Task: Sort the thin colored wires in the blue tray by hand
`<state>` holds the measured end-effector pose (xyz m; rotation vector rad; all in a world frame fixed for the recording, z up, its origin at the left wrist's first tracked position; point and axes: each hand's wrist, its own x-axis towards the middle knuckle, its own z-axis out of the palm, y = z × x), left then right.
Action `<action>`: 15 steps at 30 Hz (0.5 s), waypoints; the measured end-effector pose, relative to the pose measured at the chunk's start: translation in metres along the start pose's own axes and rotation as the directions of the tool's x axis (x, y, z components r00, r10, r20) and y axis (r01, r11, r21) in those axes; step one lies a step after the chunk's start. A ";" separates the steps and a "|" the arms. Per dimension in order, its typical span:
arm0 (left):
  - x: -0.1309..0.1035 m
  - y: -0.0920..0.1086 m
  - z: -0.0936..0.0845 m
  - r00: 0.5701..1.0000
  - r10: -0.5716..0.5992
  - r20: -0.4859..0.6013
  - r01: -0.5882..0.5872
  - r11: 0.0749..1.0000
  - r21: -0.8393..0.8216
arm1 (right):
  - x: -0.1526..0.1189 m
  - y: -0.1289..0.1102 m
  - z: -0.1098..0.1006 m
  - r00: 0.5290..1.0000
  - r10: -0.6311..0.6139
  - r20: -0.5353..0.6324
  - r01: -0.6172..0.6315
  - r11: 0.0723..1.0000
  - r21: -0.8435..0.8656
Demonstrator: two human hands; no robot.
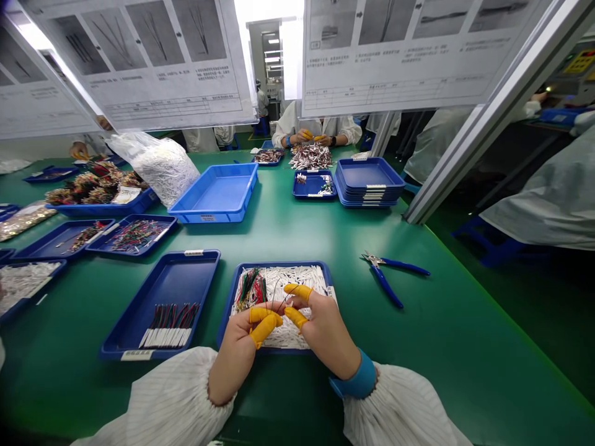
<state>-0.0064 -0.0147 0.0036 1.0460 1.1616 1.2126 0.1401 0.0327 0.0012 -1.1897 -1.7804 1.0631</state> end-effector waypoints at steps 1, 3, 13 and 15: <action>0.000 0.000 0.000 1.000 0.000 0.001 0.001 1.000 -0.004 | 0.000 0.000 0.000 1.000 0.017 -0.010 -0.016 0.998 0.053; 0.000 0.001 0.000 1.000 0.012 -0.005 -0.012 1.000 -0.009 | 0.001 -0.001 -0.003 0.997 0.078 -0.029 -0.071 0.977 0.203; 0.002 -0.001 0.001 0.998 0.036 -0.047 -0.033 0.998 0.054 | 0.004 -0.006 -0.018 0.939 0.316 -0.133 -0.167 0.760 0.628; 0.003 -0.003 0.000 0.998 0.045 -0.038 -0.043 0.997 0.064 | 0.004 -0.006 -0.018 0.934 0.327 -0.144 -0.158 0.740 0.654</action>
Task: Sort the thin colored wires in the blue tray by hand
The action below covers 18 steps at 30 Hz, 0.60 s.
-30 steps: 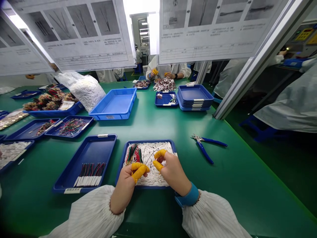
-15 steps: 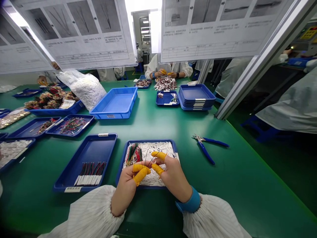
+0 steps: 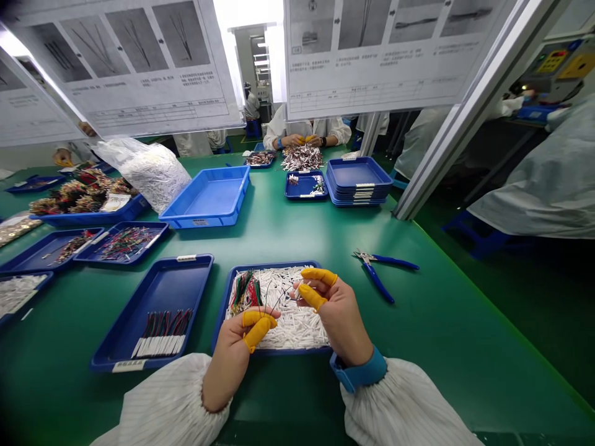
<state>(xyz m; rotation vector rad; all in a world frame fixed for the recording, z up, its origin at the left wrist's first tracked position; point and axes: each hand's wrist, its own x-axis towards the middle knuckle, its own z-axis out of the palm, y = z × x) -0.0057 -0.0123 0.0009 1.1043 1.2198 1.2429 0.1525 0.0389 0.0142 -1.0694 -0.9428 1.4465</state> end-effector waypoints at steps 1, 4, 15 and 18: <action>0.000 0.000 0.000 1.000 0.003 0.004 -0.003 1.000 0.005 | 0.000 0.000 0.000 1.000 0.006 -0.005 -0.006 1.000 0.017; -0.001 0.000 0.000 1.000 0.006 0.010 -0.006 1.000 0.022 | -0.002 -0.003 0.001 1.000 0.026 -0.014 -0.025 0.998 0.054; -0.002 0.000 0.000 0.999 0.014 0.036 -0.017 0.997 0.079 | -0.003 -0.006 0.003 0.995 0.016 -0.095 -0.007 0.995 0.101; -0.002 0.000 0.000 0.999 0.013 0.040 -0.017 0.996 0.090 | -0.002 -0.006 0.004 0.994 0.017 -0.107 -0.005 0.994 0.110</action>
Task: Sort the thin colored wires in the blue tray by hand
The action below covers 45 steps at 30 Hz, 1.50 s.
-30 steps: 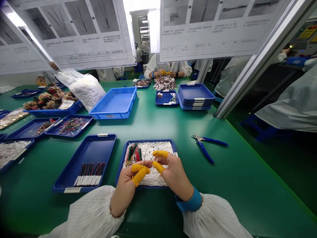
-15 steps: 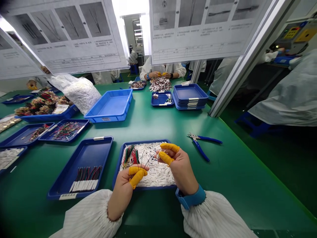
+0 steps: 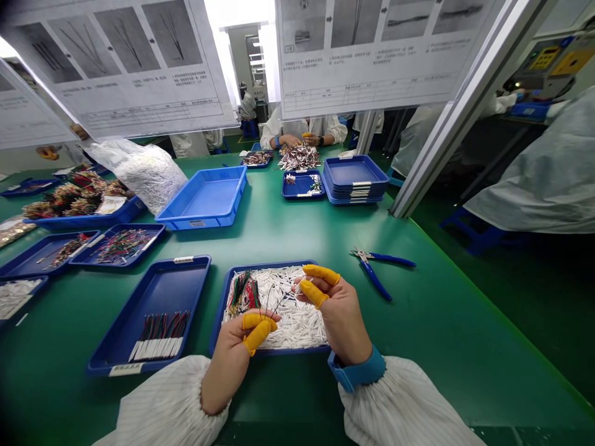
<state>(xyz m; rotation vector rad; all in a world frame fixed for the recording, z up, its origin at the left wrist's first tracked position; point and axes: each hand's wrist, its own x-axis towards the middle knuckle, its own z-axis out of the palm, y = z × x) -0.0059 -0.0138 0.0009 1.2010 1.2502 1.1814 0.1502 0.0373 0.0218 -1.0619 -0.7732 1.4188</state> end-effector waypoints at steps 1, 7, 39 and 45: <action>0.000 0.000 0.000 1.000 -0.001 0.002 0.001 1.000 0.005 | 0.000 0.000 0.000 1.000 -0.005 0.000 0.005 1.000 0.002; 0.000 -0.002 0.001 1.000 0.007 0.012 -0.007 1.000 0.025 | -0.001 0.002 0.000 0.997 -0.021 0.070 0.024 0.999 -0.038; -0.002 0.003 0.002 0.984 -0.033 0.172 0.034 0.999 -0.001 | -0.001 0.004 -0.005 0.990 -0.064 0.129 0.068 0.997 -0.025; -0.002 0.003 0.002 0.984 -0.025 0.178 0.024 1.000 0.012 | -0.002 0.004 -0.006 0.991 -0.072 0.113 0.075 0.997 -0.026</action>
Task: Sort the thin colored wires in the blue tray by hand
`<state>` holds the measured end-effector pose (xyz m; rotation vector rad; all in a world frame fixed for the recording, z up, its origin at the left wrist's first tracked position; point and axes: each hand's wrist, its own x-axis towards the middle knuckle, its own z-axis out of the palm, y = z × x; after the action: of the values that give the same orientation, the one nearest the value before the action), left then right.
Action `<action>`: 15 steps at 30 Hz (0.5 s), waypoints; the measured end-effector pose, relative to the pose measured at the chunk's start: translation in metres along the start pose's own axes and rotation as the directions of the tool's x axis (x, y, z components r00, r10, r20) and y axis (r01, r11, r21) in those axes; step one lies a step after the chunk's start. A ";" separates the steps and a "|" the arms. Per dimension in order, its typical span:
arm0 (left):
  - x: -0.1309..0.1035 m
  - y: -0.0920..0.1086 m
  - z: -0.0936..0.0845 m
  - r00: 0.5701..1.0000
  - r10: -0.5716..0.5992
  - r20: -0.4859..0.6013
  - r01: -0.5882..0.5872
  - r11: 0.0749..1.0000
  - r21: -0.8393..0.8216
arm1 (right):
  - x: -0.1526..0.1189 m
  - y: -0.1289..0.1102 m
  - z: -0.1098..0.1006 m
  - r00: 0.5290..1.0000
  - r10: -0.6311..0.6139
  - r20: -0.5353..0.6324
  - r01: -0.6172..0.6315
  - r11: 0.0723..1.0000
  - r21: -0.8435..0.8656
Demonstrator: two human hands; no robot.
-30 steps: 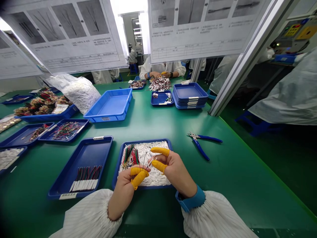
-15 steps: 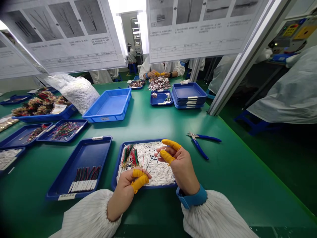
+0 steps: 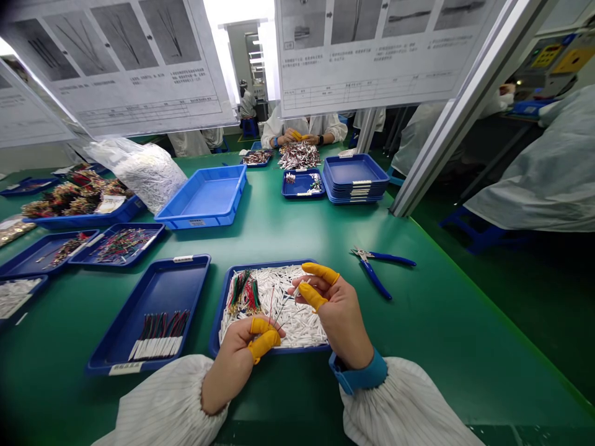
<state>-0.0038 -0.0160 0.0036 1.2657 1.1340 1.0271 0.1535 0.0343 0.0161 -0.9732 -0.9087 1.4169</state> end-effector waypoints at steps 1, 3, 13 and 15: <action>0.000 0.000 0.000 1.000 -0.001 0.001 0.001 1.000 0.002 | 0.000 0.000 0.000 1.000 0.002 0.001 -0.002 1.000 0.000; 0.000 0.000 0.000 1.000 -0.009 0.004 0.009 1.000 0.007 | 0.001 -0.001 0.001 1.000 0.008 0.019 -0.007 1.000 -0.007; -0.002 0.003 0.002 1.000 0.021 0.014 -0.022 0.997 0.080 | -0.001 -0.002 -0.001 0.931 0.082 0.357 -0.017 0.983 -0.182; -0.002 0.003 0.002 1.000 0.016 0.001 -0.016 0.997 0.076 | 0.000 -0.003 -0.002 0.914 0.129 0.385 -0.047 0.975 -0.215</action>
<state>-0.0025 -0.0183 0.0063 1.3367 1.1739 1.0039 0.1566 0.0342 0.0186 -0.8970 -1.3451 1.6587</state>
